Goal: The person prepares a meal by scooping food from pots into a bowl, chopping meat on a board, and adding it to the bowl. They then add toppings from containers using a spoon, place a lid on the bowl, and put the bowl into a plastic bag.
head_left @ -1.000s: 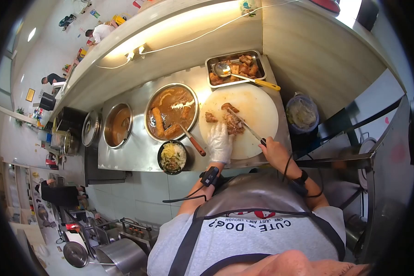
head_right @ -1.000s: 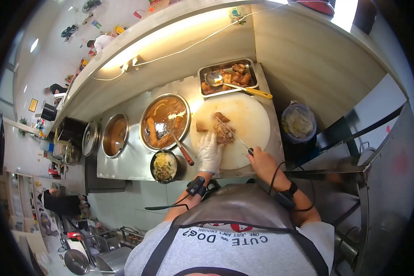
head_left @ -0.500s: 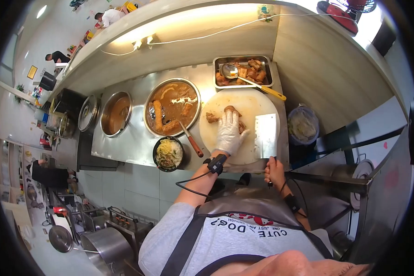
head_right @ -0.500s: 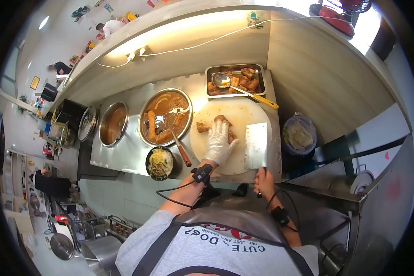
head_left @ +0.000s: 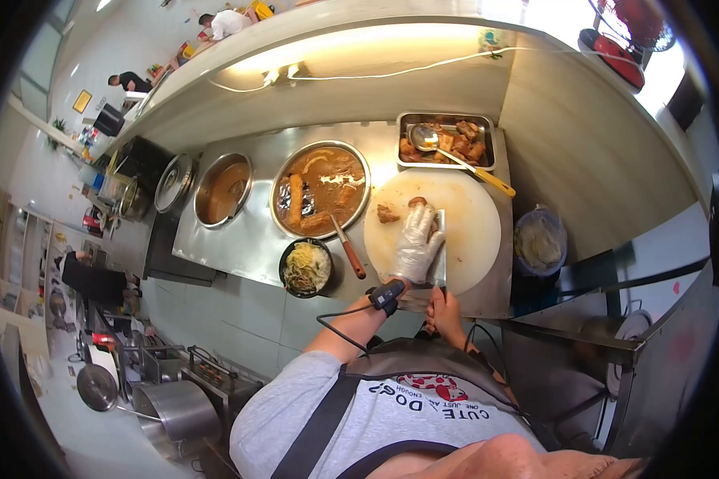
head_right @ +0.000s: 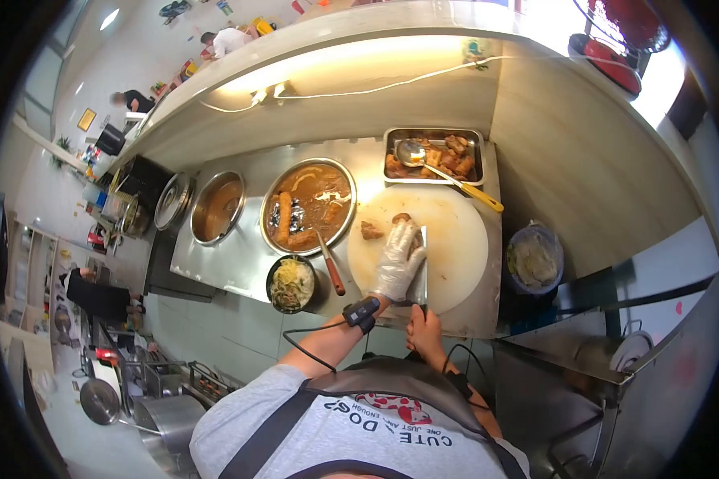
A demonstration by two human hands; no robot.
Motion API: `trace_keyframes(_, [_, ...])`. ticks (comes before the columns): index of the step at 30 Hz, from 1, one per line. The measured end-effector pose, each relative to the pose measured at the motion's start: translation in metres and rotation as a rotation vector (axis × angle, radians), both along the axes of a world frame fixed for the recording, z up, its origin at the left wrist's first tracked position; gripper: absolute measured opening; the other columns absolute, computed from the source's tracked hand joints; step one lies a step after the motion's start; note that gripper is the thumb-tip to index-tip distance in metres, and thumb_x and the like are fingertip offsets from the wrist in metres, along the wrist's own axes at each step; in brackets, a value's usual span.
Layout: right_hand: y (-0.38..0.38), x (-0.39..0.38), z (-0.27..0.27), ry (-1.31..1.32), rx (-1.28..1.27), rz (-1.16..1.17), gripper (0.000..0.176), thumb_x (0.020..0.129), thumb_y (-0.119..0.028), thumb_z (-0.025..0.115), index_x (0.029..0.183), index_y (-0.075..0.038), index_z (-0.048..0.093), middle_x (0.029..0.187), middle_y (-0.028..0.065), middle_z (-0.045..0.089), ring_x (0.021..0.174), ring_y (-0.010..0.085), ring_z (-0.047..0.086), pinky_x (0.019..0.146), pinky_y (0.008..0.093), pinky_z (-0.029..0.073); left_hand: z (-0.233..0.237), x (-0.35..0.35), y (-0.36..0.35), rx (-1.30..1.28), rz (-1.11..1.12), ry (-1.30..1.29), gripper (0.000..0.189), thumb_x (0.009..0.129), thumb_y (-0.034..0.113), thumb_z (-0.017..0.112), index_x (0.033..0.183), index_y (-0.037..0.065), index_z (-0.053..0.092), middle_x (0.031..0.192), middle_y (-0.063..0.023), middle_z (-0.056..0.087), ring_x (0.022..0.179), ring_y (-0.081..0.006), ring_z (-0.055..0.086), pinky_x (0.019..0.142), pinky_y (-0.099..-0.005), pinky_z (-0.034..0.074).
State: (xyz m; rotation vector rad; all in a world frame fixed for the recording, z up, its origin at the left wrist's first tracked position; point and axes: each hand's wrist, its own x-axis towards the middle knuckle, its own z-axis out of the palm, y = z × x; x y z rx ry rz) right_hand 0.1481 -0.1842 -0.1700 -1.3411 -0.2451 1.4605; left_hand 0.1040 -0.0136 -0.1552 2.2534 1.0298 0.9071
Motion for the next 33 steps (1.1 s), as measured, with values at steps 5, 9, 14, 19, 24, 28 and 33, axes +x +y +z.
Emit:
trace_keyframes(5, [-0.001, -0.007, 0.046, -0.13, 0.062, 0.036, 0.034, 0.101, -0.037, 0.048, 0.084, -0.009, 0.041, 0.055, 0.0005, 0.039, 0.037, 0.0106, 0.038, 0.032, 0.0278, 0.033, 0.088, -0.017, -0.002, 0.04, 0.032, -0.036, 0.051, 0.084, 0.019, 0.065, 0.128, -0.002, 0.051, 0.136, -0.0261, 0.046, 0.128, -0.0444, 0.041, 0.108, -0.0467, 0.034])
trace_keyframes(9, [0.021, -0.039, 0.069, -0.137, 0.152, 0.205, 0.033, 0.103, -0.036, 0.044, 0.084, -0.009, 0.04, 0.056, 0.0013, 0.041, 0.037, 0.0104, 0.038, 0.033, 0.0279, 0.034, 0.114, -0.084, 0.002, 0.219, 0.127, -0.077, 0.053, 0.089, 0.029, 0.062, 0.131, -0.001, 0.05, 0.138, -0.0271, 0.044, 0.13, -0.0455, 0.038, 0.109, -0.0487, 0.032])
trace_keyframes(14, [0.037, -0.107, 0.068, 0.025, 0.072, 0.432, 0.032, 0.103, -0.037, 0.044, 0.086, -0.01, 0.04, 0.057, 0.0018, 0.039, 0.039, 0.0116, 0.036, 0.035, 0.0281, 0.032, 0.1, -0.178, 0.004, 0.237, 0.352, 0.17, 0.055, 0.092, 0.034, 0.056, 0.136, 0.001, 0.047, 0.137, -0.0259, 0.044, 0.127, -0.0443, 0.04, 0.108, -0.0485, 0.033])
trace_keyframes(19, [0.043, -0.156, 0.043, 0.22, -0.1, 0.435, 0.035, 0.101, -0.042, 0.046, 0.087, -0.01, 0.041, 0.061, 0.0019, 0.039, 0.043, 0.0111, 0.032, 0.038, 0.0284, 0.03, 0.05, -0.232, 0.011, 0.229, 0.343, 0.372, 0.05, 0.091, 0.033, 0.055, 0.136, 0.012, 0.05, 0.139, -0.0222, 0.043, 0.122, -0.0421, 0.043, 0.103, -0.0501, 0.036])
trace_keyframes(24, [0.04, -0.182, 0.034, 0.31, -0.123, 0.353, 0.035, 0.101, -0.04, 0.048, 0.086, -0.009, 0.042, 0.061, 0.0023, 0.042, 0.042, 0.0109, 0.035, 0.038, 0.0278, 0.031, 0.035, -0.252, 0.023, 0.12, 0.186, 0.467, 0.043, 0.091, 0.029, 0.055, 0.13, 0.012, 0.056, 0.138, -0.0197, 0.047, 0.122, -0.0383, 0.044, 0.103, -0.0489, 0.036])
trace_keyframes(28, [0.031, -0.193, 0.034, 0.297, -0.125, 0.309, 0.034, 0.1, -0.039, 0.049, 0.087, -0.009, 0.042, 0.061, 0.0019, 0.042, 0.042, 0.011, 0.034, 0.038, 0.0281, 0.031, 0.017, -0.26, 0.029, 0.223, 0.158, 0.41, 0.039, 0.091, 0.024, 0.053, 0.124, 0.005, 0.058, 0.134, -0.0194, 0.052, 0.123, -0.0372, 0.045, 0.105, -0.048, 0.035])
trace_keyframes(33, [0.011, -0.193, 0.046, 0.238, -0.133, 0.252, 0.032, 0.1, -0.038, 0.049, 0.087, -0.01, 0.042, 0.06, 0.0012, 0.041, 0.041, 0.0105, 0.034, 0.038, 0.0276, 0.031, 0.003, -0.266, 0.036, 0.226, 0.149, 0.34, 0.039, 0.09, 0.022, 0.055, 0.123, 0.003, 0.057, 0.134, -0.0217, 0.051, 0.121, -0.0387, 0.047, 0.104, -0.0478, 0.036])
